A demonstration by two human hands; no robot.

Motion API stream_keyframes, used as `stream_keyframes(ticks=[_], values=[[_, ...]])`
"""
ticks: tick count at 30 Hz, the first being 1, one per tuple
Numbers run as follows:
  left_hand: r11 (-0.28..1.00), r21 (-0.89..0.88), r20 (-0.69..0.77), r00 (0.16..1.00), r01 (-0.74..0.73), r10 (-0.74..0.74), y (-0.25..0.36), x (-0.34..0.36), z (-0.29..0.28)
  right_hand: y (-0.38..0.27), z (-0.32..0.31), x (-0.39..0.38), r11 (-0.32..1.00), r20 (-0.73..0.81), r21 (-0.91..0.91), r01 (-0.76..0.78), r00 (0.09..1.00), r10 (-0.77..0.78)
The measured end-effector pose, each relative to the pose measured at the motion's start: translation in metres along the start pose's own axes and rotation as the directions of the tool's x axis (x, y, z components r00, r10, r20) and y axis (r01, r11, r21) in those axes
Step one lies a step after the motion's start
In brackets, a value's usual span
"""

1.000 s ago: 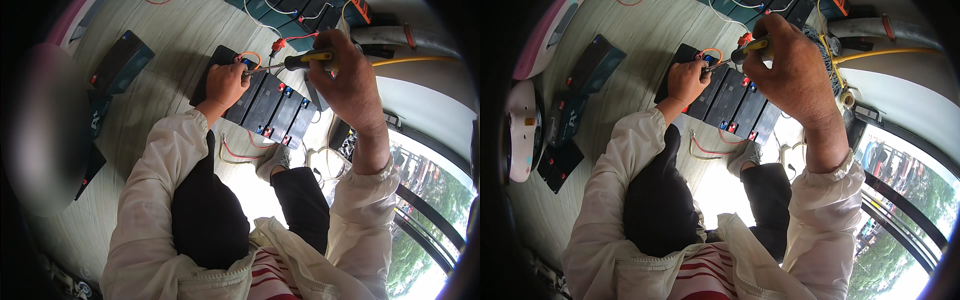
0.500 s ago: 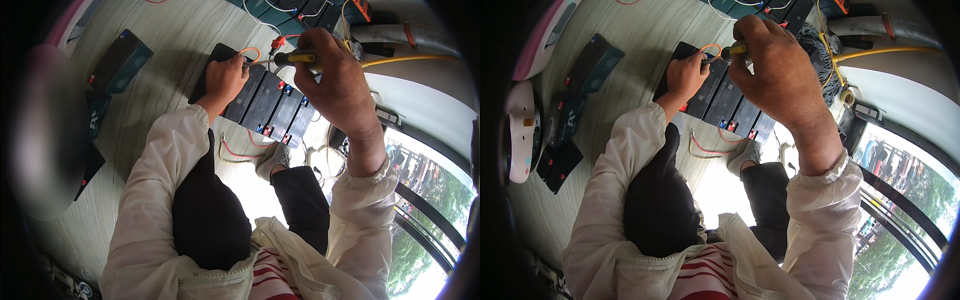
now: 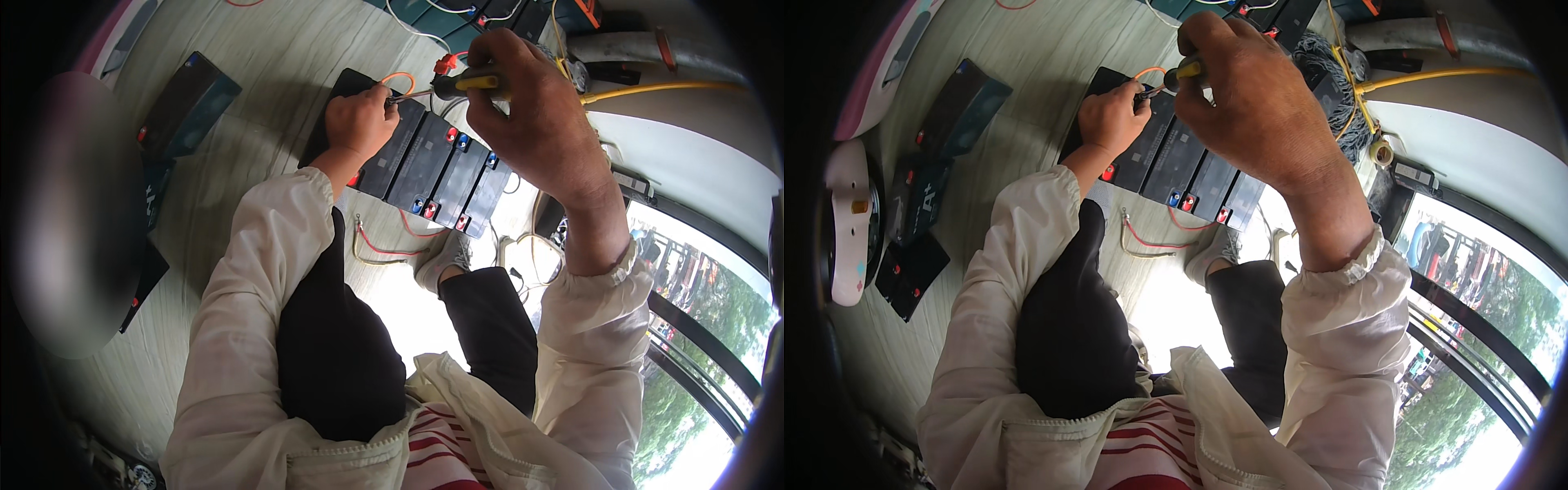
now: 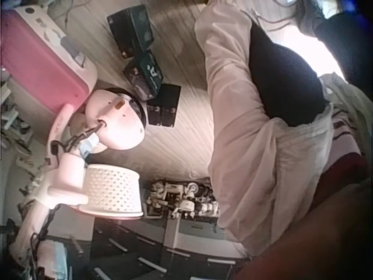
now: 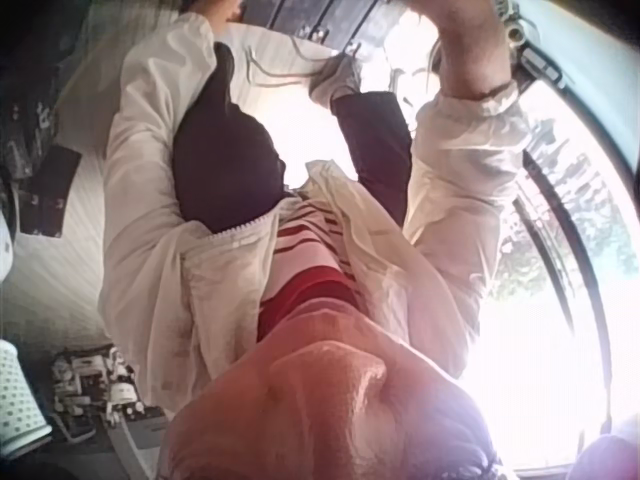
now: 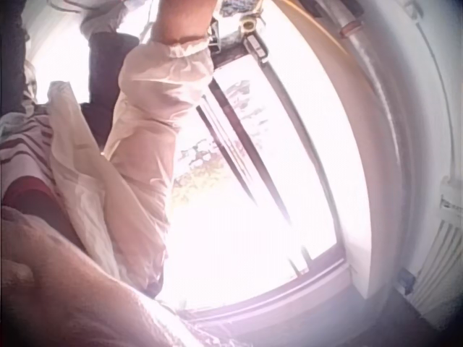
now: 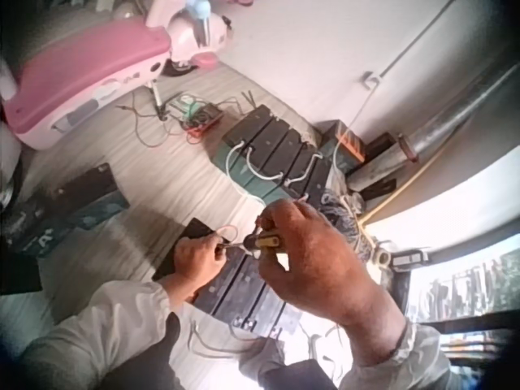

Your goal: The person sits on the floor and connects several black batteries in series using red and yellow wires. They use a yellow screwdriver to tighten the terminal screws on each battery connection.

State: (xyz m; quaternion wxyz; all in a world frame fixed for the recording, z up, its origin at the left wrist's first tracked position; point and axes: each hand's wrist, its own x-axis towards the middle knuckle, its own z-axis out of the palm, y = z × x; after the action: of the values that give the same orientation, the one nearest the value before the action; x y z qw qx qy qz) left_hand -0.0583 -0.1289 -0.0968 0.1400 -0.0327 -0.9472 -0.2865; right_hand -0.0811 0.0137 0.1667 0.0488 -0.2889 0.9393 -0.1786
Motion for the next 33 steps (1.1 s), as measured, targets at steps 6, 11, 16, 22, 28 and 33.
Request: stream_keyframes(ticks=[6,11,16,22,28,33], values=[[0.957,-0.261,0.018,0.992,0.125,-0.125,-0.003,0.010,-0.005,-0.013,-0.003,0.008,1.000,0.044,-0.010,-0.030,0.999,0.030],[0.995,-0.038,0.132,0.986,-0.097,0.101,-0.016,0.065,0.000,-0.012,0.002,0.009,0.998,-0.004,0.058,-0.023,1.000,0.024],[0.996,-0.007,0.562,0.825,0.086,-0.067,-0.012,0.093,-0.005,-0.012,0.004,0.006,1.000,0.014,-0.022,-0.002,1.000,0.002],[0.992,-0.112,0.460,0.888,0.063,-0.004,-0.025,0.085,0.007,-0.009,-0.002,0.001,0.996,0.048,0.083,0.013,0.999,-0.017],[0.964,-0.224,0.514,0.858,0.143,-0.008,-0.039,0.087,0.006,-0.006,-0.004,0.003,0.996,0.058,0.088,-0.022,0.998,0.017],[0.940,-0.321,0.371,0.929,0.118,0.010,-0.047,0.079,0.006,-0.004,-0.001,0.013,0.999,0.047,-0.047,-0.003,0.999,0.005]])
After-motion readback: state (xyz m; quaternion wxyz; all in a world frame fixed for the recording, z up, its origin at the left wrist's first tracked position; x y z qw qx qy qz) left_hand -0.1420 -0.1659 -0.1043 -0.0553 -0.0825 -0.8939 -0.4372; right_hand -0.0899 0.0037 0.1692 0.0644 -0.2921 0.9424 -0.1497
